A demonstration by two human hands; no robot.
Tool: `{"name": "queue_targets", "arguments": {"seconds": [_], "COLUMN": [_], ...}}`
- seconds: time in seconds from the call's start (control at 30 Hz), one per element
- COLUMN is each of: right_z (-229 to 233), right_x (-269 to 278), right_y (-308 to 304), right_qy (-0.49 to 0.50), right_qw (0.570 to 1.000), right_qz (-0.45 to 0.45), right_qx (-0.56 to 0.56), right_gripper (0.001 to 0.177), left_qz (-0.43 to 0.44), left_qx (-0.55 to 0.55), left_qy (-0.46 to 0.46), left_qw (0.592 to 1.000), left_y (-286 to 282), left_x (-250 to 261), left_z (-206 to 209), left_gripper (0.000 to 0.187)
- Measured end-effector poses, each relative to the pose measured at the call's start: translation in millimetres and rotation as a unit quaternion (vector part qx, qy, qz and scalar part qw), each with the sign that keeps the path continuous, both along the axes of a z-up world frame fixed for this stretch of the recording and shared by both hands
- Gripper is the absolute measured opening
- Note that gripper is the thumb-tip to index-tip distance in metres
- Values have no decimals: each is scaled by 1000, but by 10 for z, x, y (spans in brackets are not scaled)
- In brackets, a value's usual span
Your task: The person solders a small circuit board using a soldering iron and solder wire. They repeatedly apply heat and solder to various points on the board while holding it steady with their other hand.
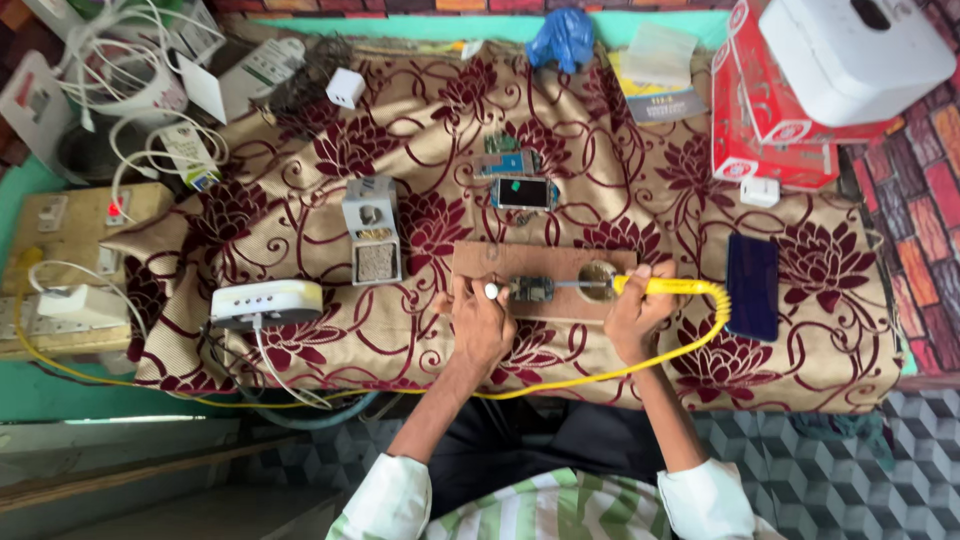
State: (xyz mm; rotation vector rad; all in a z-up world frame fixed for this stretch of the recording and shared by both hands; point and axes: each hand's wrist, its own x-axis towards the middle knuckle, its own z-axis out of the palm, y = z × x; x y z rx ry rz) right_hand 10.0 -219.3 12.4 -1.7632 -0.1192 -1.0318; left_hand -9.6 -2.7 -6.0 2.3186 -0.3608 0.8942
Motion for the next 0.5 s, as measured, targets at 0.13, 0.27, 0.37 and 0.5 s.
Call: {"name": "queue_targets", "arguments": {"seconds": [0.13,0.27,0.37,0.5], "right_z": [-140,-148,-143,-126], "right_x": [3,36,11,16], "right_y": [-7,-25,-41,-42], "right_qy": [-25,-21,-22,-26], "right_qw": [1000,999,996,995], "right_qz": [-8,33,28,47], "right_qx": [11,-24,-84,-87], "right_gripper": [22,26,26,23], "left_qz": [-3,8,8,-4], "left_qx": [-10,0,16,-2], "left_qy": [16,8,15,6], "left_qw": [1000,1000,1000,1000], "left_y": [6,-15,-3,9], "left_x": [3,26,23,36], "left_z": [-96,-110,-123,-112], "left_gripper": [13,12,16,20]}}
